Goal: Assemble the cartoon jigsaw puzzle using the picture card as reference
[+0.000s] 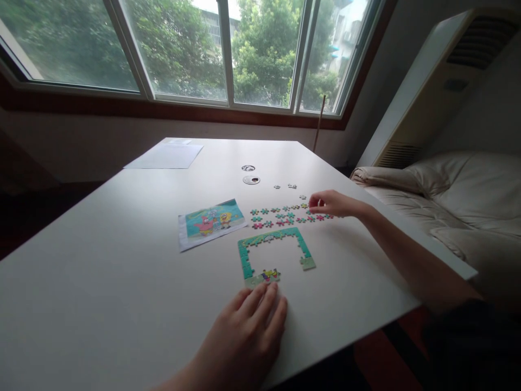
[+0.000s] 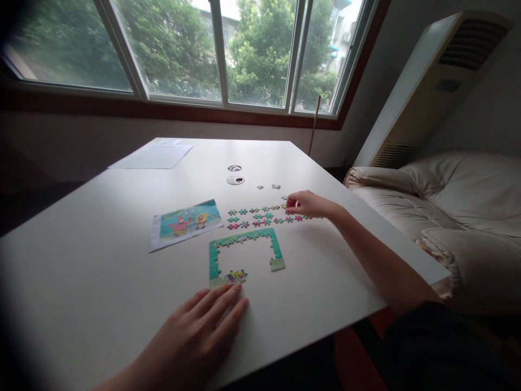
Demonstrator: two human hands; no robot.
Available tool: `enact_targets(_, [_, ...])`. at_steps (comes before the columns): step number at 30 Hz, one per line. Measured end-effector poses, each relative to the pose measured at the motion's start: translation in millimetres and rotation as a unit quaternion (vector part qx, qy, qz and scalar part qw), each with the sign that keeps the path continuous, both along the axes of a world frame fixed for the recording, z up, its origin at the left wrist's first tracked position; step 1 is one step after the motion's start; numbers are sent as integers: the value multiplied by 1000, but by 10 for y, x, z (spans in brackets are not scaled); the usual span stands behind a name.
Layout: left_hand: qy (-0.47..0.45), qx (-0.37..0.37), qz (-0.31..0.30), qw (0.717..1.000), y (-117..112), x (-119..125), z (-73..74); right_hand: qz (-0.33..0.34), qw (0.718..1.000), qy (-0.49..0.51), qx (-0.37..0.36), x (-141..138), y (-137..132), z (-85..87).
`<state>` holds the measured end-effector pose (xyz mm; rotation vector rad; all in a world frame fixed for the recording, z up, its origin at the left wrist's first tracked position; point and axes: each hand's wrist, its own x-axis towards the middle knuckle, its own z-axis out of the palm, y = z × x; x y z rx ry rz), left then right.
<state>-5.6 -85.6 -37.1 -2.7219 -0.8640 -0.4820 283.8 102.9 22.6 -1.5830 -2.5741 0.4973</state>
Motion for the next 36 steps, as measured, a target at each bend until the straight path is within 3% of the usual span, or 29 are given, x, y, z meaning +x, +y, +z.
enact_targets(3, [-9,7,7,1000,-6,-3,-5,-66,997,-6,36,111,353,-121])
enact_targets(8, [-30,24,12,999,-19,11,-32,-71,997,0,11,143,735,-300])
enact_targets(15, [-41,36,19,998,-15,26,-48,-61,995,4,-74,97,999,-337])
enact_targets(19, [-45,47,22,998,-17,30,-56,-48,996,30,-65,70,997,-287])
enact_targets(24, [-47,50,23,997,-8,26,-63,4,991,126,-49,-43,644,-219])
enact_targets(28, [-33,52,6,998,5,22,-53,89,953,262,-125,-174,62,-194])
enact_targets(32, [1,48,-12,999,20,88,2,123,932,282,-194,-279,-453,-214])
enact_targets(36, [28,28,-28,999,14,240,41,119,928,292,-199,-353,-660,-253])
